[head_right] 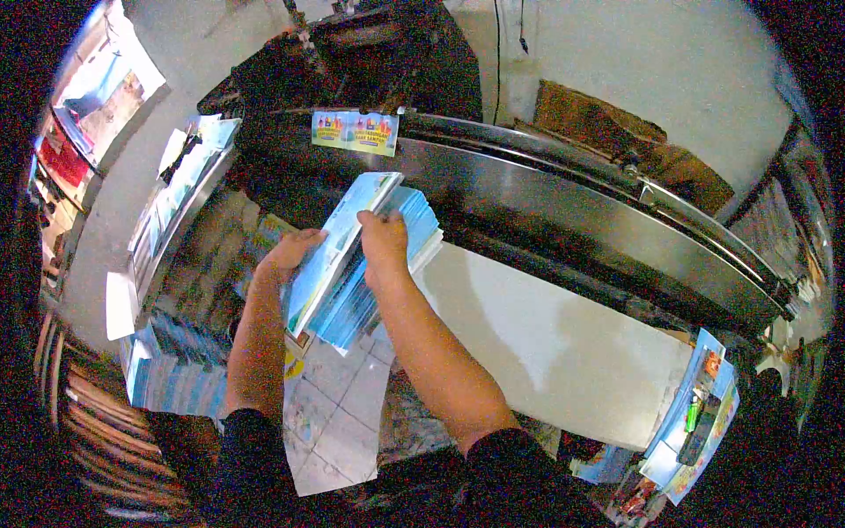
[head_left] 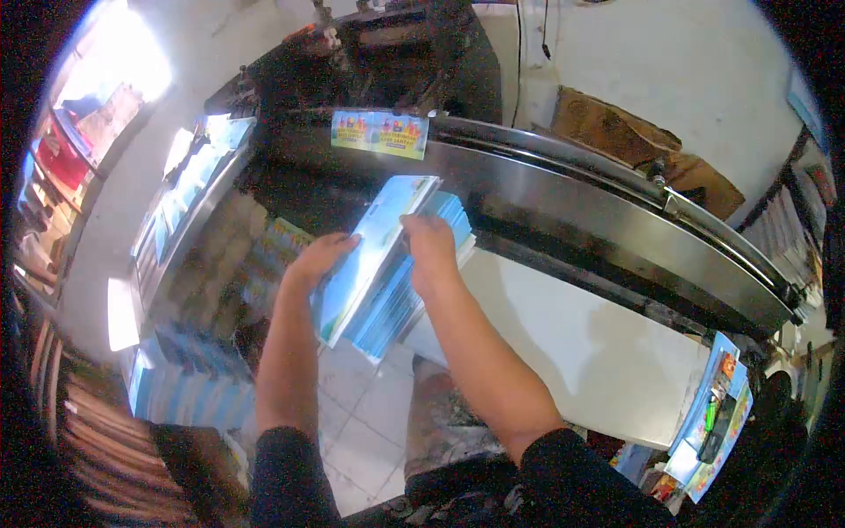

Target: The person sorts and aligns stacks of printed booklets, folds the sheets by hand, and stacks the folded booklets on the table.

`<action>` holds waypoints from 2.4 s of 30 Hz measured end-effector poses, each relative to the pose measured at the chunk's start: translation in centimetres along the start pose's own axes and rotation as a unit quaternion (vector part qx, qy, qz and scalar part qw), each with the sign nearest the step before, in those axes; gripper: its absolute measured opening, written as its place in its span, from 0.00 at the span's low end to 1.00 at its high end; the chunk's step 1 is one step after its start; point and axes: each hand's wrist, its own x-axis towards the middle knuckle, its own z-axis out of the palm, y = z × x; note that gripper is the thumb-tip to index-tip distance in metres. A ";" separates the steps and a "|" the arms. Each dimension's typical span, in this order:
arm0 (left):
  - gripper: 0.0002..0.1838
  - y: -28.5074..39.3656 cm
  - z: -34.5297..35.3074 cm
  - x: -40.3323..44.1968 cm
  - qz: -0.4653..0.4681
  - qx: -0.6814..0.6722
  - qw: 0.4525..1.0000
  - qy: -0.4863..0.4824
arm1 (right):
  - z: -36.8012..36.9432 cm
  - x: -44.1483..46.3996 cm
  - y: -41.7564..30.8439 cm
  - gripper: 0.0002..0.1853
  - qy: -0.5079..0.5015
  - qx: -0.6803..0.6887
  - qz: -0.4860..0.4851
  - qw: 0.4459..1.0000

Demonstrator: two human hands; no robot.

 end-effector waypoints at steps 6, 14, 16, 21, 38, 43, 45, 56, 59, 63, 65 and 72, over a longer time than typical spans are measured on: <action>0.29 1.3 0.0 -1.3 -0.001 -0.086 0.996 -0.018 | 0.5 1.0 2.0 0.40 -0.069 -0.075 0.048 0.994; 0.36 2.9 -1.3 -2.4 0.045 -0.102 0.991 -0.080 | -0.1 0.9 4.3 0.34 -0.062 -0.057 -0.048 0.995; 0.39 1.2 -2.6 -0.2 0.020 -0.164 0.977 -0.136 | -1.2 -0.9 0.5 0.30 -0.076 -0.013 -0.032 0.997; 0.44 3.3 -1.5 -4.4 -0.084 0.097 0.985 -0.112 | -9.6 -6.6 -8.4 0.28 -0.053 0.010 -0.034 0.998; 0.32 7.7 6.8 -8.6 0.301 0.211 0.903 0.223 | -30.7 -23.4 -6.2 0.33 0.385 0.080 -0.198 0.898; 0.28 5.2 21.2 -16.5 0.249 0.094 0.964 -0.026 | -29.2 -24.1 -4.6 0.32 0.358 0.127 -0.205 0.902; 0.33 2.6 26.0 -18.0 0.039 -0.179 0.976 -0.119 | -28.3 -24.6 -4.9 0.31 0.300 0.169 -0.175 0.922; 0.36 2.4 23.7 -13.4 0.156 -0.285 0.941 -0.094 | -38.8 -26.7 -16.2 0.52 0.042 -0.037 -0.256 0.965; 0.34 3.3 22.9 -12.0 0.213 -0.044 0.972 -0.085 | -37.9 -26.0 -17.8 0.54 0.064 -0.479 -0.094 0.871; 0.21 -2.0 21.8 -6.7 0.349 0.295 0.882 -0.111 | -40.5 -24.2 -15.7 0.41 0.085 -0.470 -0.177 0.860; 0.20 -2.2 23.9 -7.1 0.247 0.040 0.957 -0.149 | -40.8 -24.8 -16.1 0.36 0.071 -0.573 -0.306 0.757; 0.20 -2.1 28.2 -8.3 0.214 -0.063 0.965 -0.134 | -39.2 -26.6 -15.7 0.50 0.010 -0.388 -0.219 0.895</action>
